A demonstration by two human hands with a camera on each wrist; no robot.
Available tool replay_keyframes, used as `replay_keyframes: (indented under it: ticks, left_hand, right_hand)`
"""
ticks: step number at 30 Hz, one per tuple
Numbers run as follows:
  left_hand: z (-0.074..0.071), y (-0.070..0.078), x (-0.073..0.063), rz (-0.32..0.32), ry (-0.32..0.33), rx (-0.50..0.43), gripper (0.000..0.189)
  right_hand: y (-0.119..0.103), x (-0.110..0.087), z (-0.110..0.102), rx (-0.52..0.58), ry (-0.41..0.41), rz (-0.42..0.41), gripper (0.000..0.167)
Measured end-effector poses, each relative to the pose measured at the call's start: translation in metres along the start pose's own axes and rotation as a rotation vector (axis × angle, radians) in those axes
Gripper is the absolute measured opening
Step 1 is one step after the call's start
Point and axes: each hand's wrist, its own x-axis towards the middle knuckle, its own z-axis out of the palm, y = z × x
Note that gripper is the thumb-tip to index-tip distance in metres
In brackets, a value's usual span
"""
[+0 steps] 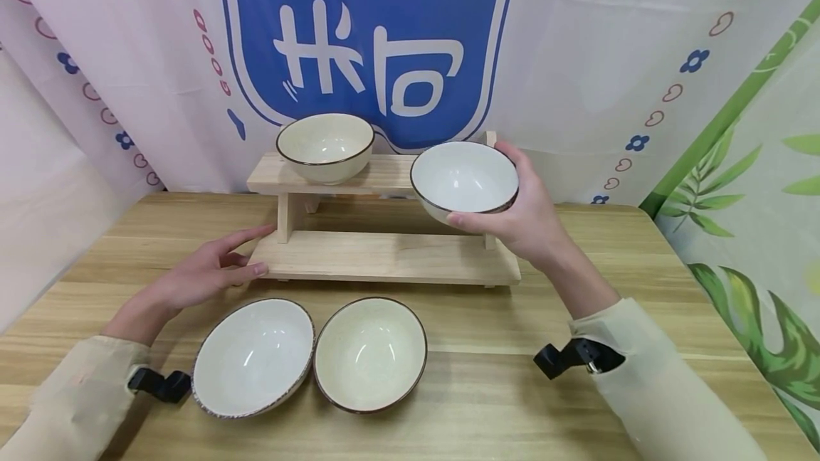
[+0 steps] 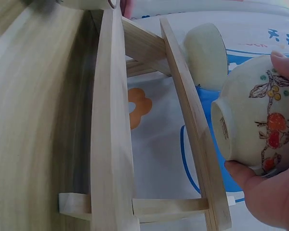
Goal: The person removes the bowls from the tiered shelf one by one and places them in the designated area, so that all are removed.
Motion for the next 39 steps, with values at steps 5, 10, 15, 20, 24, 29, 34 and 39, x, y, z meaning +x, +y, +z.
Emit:
replay_keyframes:
  ticks: [5,10,15,20,24,29,34,39]
  left_hand:
    - [0.000,0.000,0.000,-0.002,0.002,0.000,0.080]
    - [-0.001,0.001,-0.001,-0.005,0.004,0.005,0.080]
    - [-0.001,-0.001,-0.001,0.002,0.004,0.015,0.080]
    - [-0.001,-0.001,-0.001,0.005,0.003,0.024,0.080]
    - [-0.001,-0.001,-0.002,0.006,0.005,0.027,0.079]
    - [0.000,0.000,-0.003,-0.007,0.006,0.009,0.079]
    - [0.001,-0.001,-0.002,-0.001,0.006,-0.002,0.079]
    - [0.001,-0.001,-0.001,0.003,0.010,-0.005,0.079]
  right_hand:
    - [0.000,-0.011,-0.002,0.010,-0.025,-0.016,0.109]
    - [0.004,-0.021,-0.005,0.028,-0.055,-0.049,0.108]
    - [0.007,-0.029,-0.008,0.044,-0.079,-0.072,0.108]
    - [0.010,-0.036,-0.011,0.097,-0.103,-0.076,0.109]
    - [0.015,-0.042,-0.013,0.134,-0.122,-0.083,0.111]
    - [0.022,-0.052,-0.018,0.144,-0.159,-0.106,0.112]
    - [0.031,-0.060,-0.023,0.164,-0.208,-0.145,0.111]
    - [0.039,-0.069,-0.026,0.186,-0.271,-0.182,0.113]
